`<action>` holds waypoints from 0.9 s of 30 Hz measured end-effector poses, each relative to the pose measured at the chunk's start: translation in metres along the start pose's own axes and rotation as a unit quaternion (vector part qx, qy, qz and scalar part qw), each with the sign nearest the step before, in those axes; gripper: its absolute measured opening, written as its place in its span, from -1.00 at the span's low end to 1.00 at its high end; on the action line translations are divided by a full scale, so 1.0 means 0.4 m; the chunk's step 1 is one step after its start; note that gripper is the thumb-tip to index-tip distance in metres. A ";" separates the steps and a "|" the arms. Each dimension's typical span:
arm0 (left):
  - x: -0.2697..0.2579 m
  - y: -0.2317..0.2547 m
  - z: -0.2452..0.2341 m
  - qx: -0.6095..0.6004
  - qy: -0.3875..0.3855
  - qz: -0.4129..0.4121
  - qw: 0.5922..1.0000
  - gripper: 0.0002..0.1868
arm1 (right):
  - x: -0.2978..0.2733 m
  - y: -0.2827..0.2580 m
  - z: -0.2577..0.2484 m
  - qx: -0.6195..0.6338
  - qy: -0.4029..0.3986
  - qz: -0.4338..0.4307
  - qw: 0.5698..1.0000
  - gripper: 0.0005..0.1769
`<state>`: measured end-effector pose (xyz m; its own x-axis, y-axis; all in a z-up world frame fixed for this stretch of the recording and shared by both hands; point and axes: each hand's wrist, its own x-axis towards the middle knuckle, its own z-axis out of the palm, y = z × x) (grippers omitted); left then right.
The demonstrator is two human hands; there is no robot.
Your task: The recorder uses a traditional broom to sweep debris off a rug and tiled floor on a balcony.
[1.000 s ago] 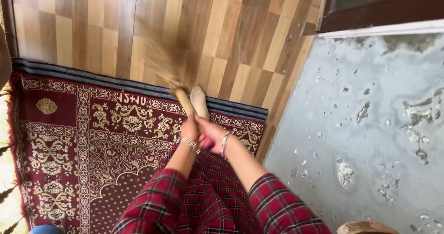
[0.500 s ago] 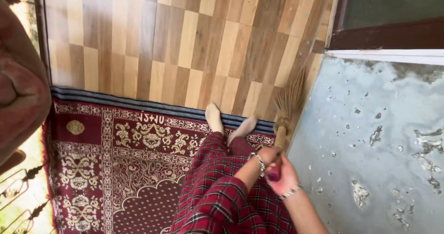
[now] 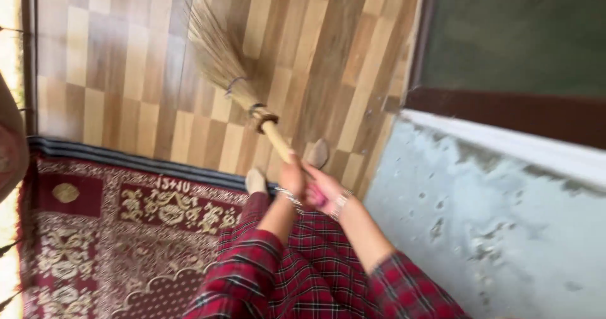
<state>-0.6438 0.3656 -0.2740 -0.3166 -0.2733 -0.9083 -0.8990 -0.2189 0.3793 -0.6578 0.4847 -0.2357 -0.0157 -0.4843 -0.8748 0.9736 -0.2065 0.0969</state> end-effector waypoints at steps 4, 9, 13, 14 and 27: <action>-0.046 -0.079 0.296 0.046 -0.029 0.108 0.993 -0.28 | -0.265 -0.083 -0.091 0.034 0.085 -0.027 0.995 -0.40; -0.073 -0.099 0.464 0.013 -0.268 -0.173 0.948 -0.46 | -0.275 -0.101 -0.236 0.205 0.261 -0.037 0.943 -0.52; 0.218 -0.294 0.273 -0.008 -0.339 -0.150 0.929 -0.57 | -0.052 -0.045 -0.094 0.122 0.288 -0.015 0.950 -0.26; 0.227 -0.258 0.178 -0.069 -0.306 -0.186 0.931 -0.58 | 0.047 -0.015 -0.097 0.040 0.252 -0.031 0.966 -0.39; 0.089 0.235 0.214 0.012 0.113 0.107 0.988 -0.46 | -0.060 -0.339 0.026 -0.040 0.094 -0.006 0.995 -0.54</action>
<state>-0.7656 0.4155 -0.2858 -0.4275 -0.5135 -0.7440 -0.8261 -0.1123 0.5522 -0.7920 0.5154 -0.2231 0.0084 -0.3136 -0.9495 0.9886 -0.1400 0.0550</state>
